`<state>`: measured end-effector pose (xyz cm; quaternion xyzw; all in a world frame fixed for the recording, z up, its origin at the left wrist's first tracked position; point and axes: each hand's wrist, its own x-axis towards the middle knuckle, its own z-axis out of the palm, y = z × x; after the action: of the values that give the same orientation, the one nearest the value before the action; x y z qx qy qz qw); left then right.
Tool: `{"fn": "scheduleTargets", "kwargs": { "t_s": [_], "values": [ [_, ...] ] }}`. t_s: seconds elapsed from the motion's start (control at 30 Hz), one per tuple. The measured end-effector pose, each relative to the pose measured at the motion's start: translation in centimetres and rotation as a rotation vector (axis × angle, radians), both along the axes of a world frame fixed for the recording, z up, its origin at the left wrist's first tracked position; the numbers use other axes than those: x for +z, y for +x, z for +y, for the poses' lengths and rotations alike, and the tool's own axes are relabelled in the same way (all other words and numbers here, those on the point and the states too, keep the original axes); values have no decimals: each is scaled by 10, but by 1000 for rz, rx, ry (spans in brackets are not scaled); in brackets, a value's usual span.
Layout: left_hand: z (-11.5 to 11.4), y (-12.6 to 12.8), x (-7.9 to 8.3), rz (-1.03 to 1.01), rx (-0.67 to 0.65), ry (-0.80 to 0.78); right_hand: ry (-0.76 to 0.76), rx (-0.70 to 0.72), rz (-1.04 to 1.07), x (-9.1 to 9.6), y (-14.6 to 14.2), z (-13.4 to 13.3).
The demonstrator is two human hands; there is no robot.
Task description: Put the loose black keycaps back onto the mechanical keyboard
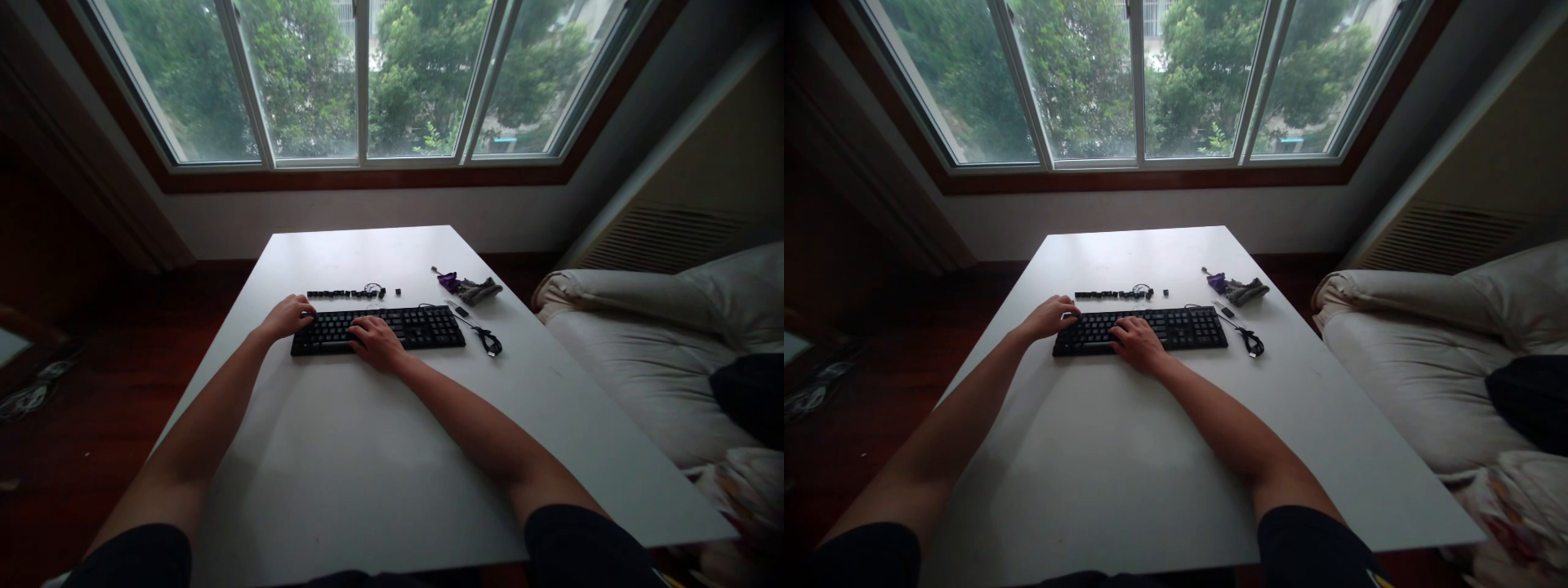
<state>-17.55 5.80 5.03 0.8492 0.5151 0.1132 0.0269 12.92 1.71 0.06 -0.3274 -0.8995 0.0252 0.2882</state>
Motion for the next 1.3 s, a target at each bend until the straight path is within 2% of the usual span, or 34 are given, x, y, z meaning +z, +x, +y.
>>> {"fn": "scheduleTargets", "kwargs": {
  "t_s": [0.4,0.67,0.97,1.13,1.3],
  "values": [
    [-11,13,10,191,17,72,11,2,5,-1,0,1],
    [-8,11,8,269,-15,97,20,6,14,-2,-1,1],
    [-13,11,0,158,88,47,21,12,7,-1,-1,1],
    [-11,14,2,153,93,71,21,9,7,-1,-1,1],
    [-4,7,-3,15,96,4,33,12,9,-3,-1,2]
  ]
}}
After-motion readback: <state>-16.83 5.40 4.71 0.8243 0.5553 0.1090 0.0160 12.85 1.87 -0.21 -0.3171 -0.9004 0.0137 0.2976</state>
